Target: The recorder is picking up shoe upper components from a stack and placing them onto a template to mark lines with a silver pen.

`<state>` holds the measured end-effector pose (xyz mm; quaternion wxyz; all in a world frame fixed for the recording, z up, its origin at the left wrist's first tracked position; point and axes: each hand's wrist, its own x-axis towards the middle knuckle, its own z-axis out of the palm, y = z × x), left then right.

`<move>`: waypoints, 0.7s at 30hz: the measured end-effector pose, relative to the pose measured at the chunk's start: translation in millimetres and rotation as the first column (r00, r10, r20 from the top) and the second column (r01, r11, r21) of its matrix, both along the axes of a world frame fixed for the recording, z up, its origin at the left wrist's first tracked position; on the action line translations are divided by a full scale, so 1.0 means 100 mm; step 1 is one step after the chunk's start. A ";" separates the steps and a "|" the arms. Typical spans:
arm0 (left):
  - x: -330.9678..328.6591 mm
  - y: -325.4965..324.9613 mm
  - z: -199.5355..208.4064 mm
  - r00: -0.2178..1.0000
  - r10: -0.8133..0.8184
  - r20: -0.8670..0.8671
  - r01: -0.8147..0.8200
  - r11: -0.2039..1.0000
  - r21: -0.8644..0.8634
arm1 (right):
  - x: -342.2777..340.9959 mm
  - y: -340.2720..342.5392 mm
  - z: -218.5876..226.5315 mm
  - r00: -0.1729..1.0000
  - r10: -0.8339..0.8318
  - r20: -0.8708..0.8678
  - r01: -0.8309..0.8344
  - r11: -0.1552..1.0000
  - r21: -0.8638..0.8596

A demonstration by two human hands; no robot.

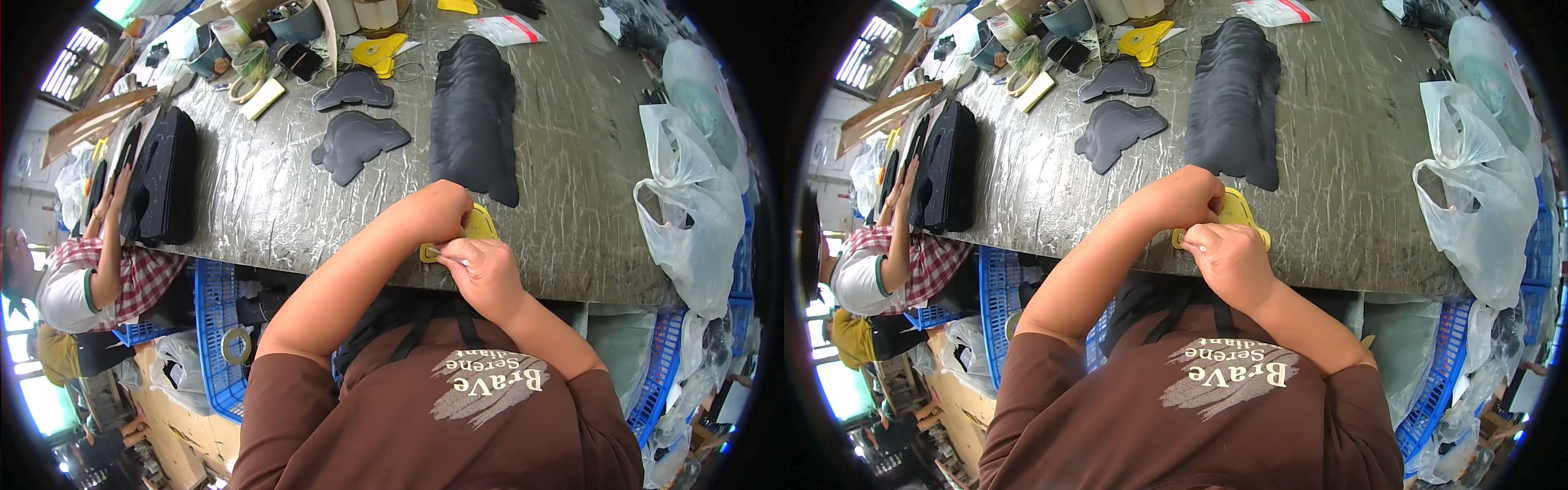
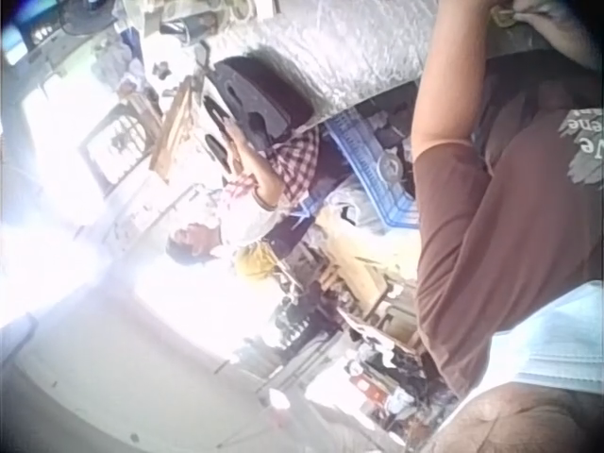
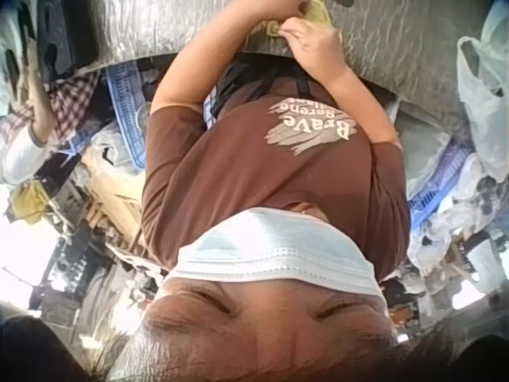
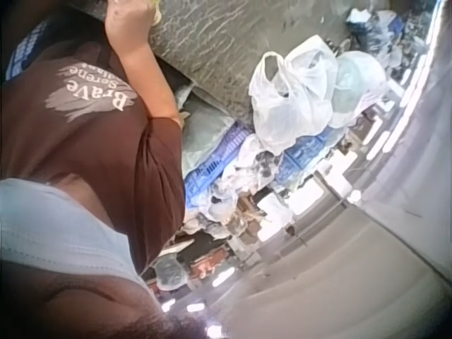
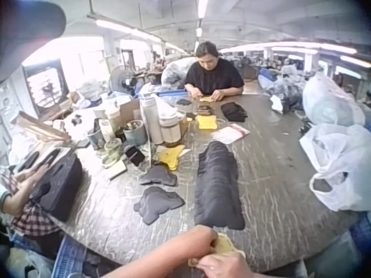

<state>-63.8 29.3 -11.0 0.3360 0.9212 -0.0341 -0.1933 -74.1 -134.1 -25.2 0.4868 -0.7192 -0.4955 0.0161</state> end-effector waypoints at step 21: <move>0.01 -0.02 0.10 0.986 0.023 -0.167 -0.035 0.997 -0.068 | 0.15 -0.26 0.06 0.968 -0.157 -0.196 0.141 0.986 -0.090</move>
